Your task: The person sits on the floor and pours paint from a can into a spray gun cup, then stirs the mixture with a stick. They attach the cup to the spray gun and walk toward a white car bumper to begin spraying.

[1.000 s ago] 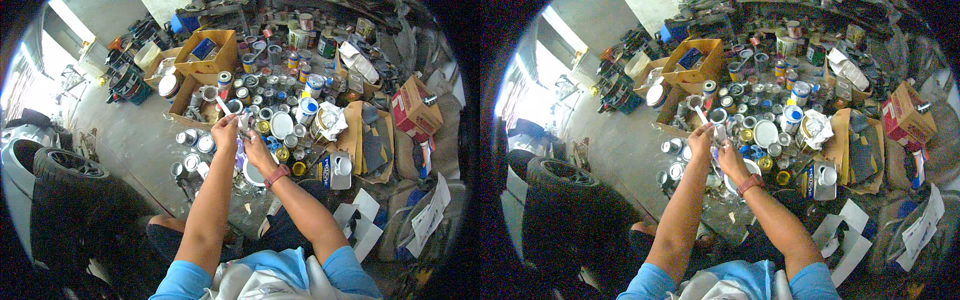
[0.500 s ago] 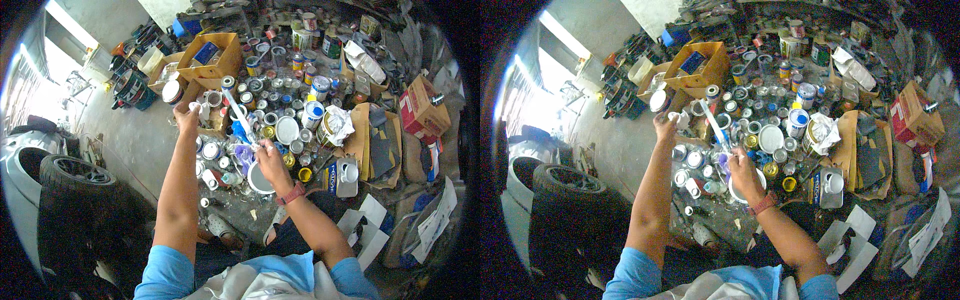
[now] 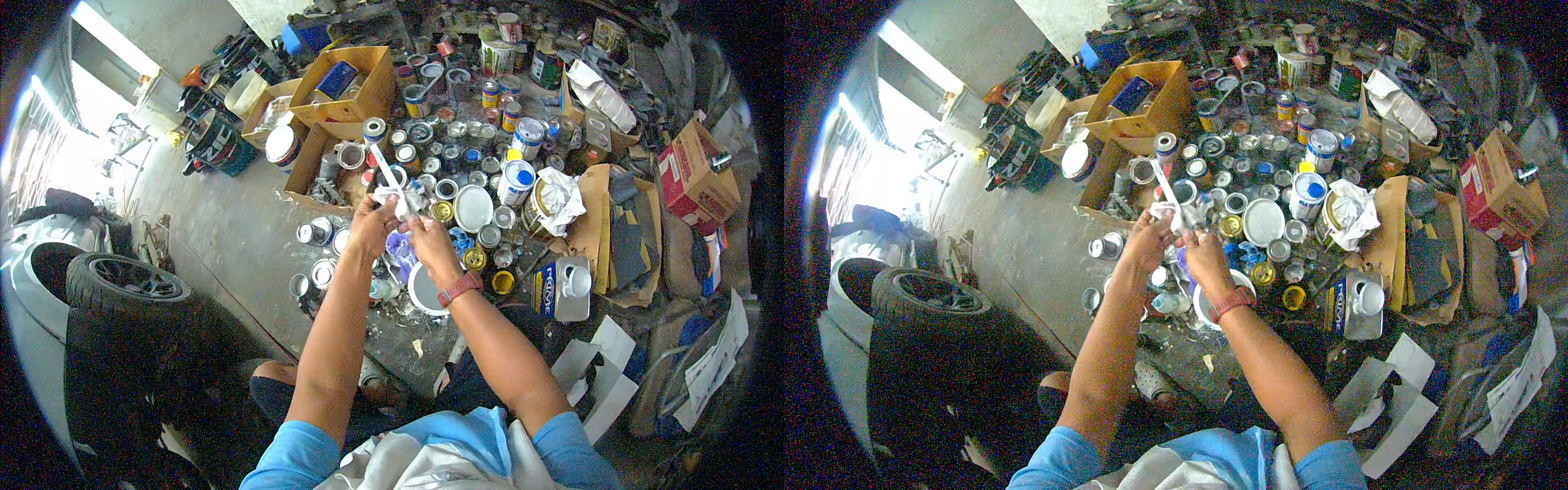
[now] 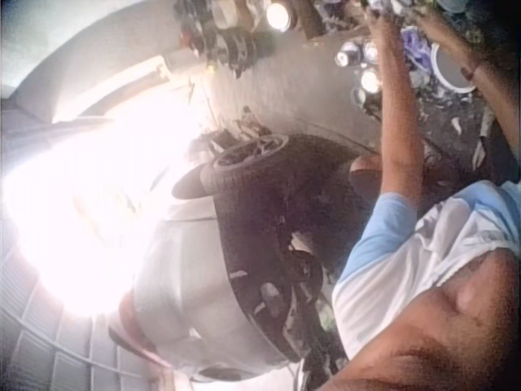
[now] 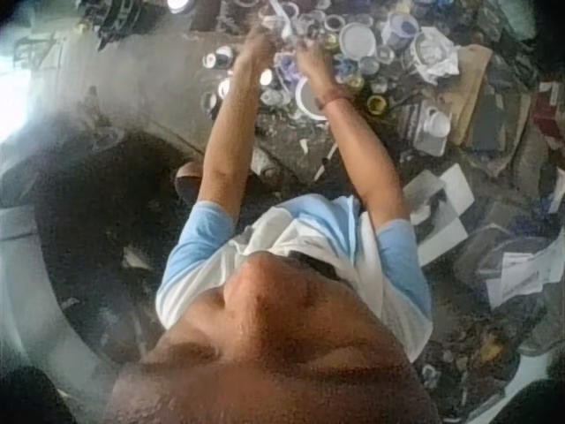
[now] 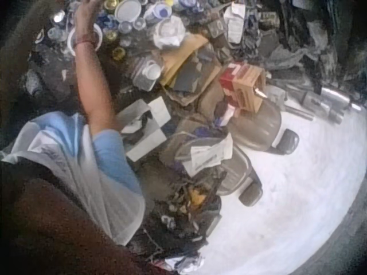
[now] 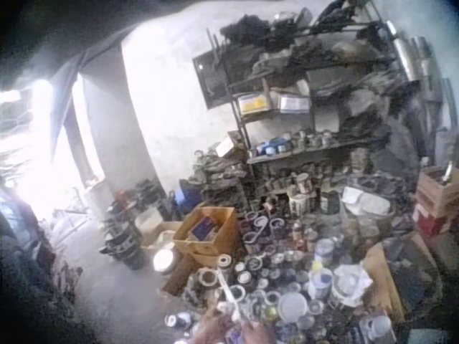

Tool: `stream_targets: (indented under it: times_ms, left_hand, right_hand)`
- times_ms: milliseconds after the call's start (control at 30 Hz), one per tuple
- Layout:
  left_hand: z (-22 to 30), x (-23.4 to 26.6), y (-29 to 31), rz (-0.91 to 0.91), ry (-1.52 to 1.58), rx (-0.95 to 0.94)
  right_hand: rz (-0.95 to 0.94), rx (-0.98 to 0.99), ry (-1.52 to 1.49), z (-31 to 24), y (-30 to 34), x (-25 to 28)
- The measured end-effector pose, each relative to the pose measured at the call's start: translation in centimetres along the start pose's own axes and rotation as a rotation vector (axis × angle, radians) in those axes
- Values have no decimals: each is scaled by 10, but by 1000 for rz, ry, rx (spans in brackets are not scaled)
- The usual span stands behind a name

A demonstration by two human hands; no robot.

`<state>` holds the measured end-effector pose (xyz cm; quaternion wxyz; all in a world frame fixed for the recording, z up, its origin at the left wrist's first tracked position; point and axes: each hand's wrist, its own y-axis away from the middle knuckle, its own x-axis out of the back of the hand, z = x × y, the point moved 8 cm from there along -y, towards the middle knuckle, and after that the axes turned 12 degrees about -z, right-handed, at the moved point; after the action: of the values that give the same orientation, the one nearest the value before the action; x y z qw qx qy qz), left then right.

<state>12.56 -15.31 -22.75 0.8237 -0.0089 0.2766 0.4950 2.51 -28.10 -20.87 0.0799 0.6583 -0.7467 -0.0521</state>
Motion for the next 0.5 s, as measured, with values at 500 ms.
stream_targets:
  times_ms: [500]
  left_hand:
    - [66,142,-25,423,-299,-63]
  right_hand:
    - [-328,-24,35,-3,62,-30]
